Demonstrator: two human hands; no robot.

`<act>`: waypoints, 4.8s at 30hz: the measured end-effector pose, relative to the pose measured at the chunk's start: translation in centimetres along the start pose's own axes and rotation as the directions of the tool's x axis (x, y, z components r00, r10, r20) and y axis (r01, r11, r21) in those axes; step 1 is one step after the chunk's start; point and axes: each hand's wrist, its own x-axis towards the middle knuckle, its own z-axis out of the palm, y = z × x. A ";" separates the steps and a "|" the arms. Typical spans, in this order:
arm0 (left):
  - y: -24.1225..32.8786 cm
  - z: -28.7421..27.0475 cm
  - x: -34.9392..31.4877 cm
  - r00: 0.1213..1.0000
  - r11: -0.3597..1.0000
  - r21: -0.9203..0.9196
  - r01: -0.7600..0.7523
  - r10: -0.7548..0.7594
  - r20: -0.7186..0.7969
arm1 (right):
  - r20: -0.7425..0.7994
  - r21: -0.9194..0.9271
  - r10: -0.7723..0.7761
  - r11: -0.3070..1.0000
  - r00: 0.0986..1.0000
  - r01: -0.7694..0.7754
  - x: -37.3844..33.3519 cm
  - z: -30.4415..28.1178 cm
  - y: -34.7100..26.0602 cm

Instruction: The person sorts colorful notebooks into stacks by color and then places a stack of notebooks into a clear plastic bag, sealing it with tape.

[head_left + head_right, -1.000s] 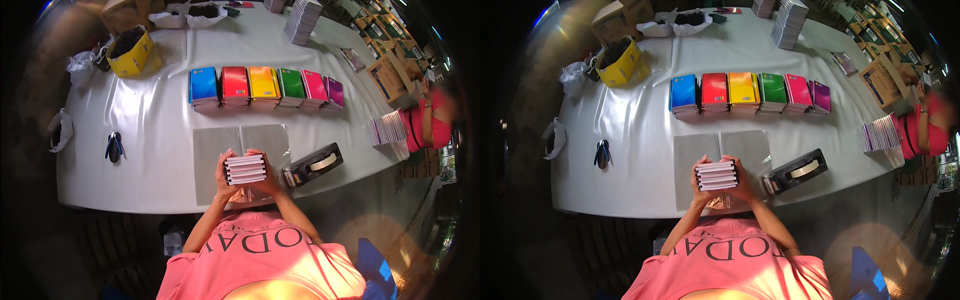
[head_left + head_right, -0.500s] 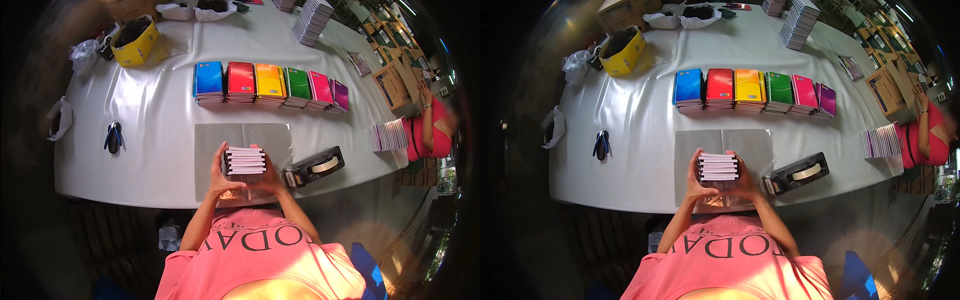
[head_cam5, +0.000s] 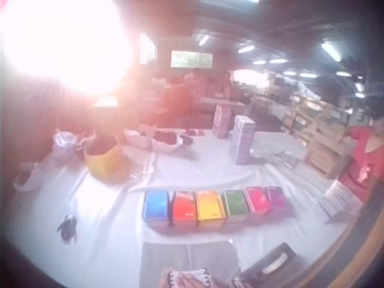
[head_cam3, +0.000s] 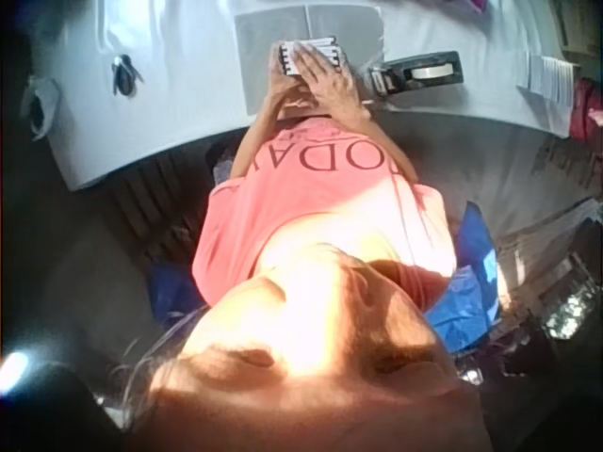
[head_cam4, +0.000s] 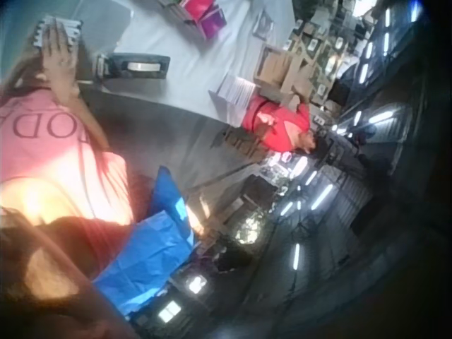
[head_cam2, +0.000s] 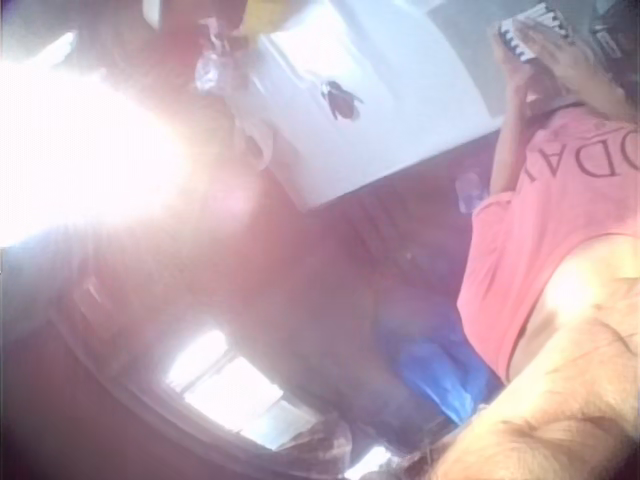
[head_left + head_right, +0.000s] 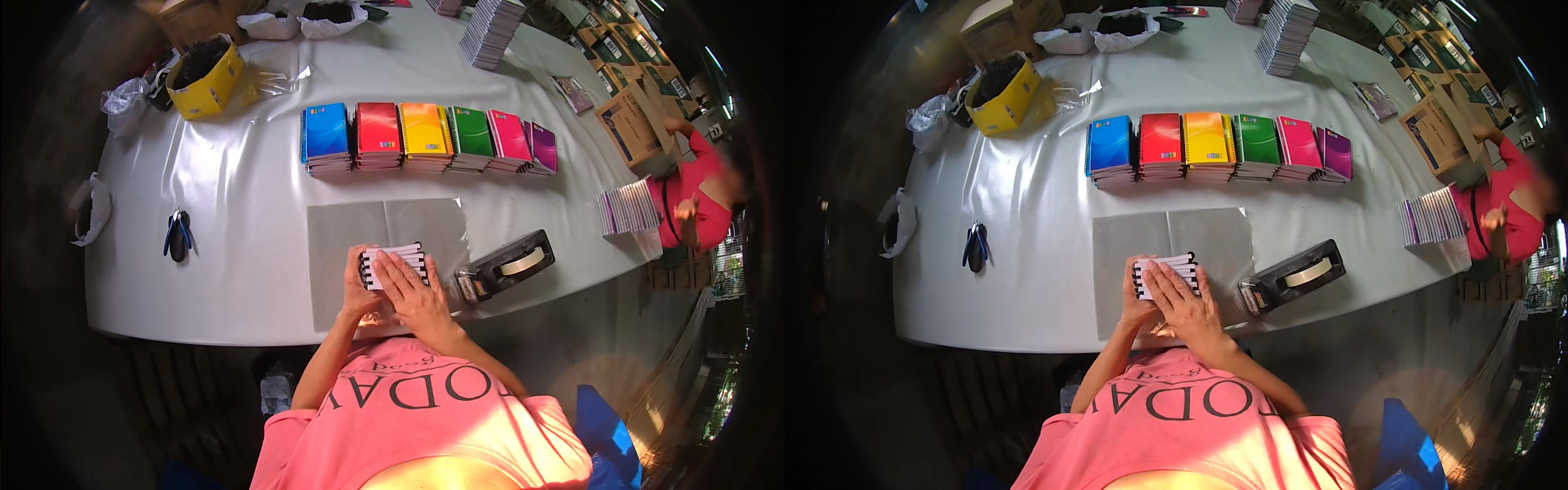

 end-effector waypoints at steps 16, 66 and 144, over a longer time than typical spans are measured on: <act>3.6 -0.2 1.3 0.998 0.949 0.312 -0.043 0.026 0.056 | -0.038 0.994 0.200 0.106 0.979 0.017 1.4 10.3 4.6; 4.0 -5.1 -1.2 0.999 0.390 0.921 -0.020 0.040 0.005 | 0.651 0.722 0.198 -0.461 0.733 -0.516 4.2 8.3 5.0; 6.9 -5.6 4.9 0.795 0.662 0.639 -0.392 -0.106 0.597 | 0.302 0.778 0.760 0.153 0.576 -0.609 2.5 12.1 0.5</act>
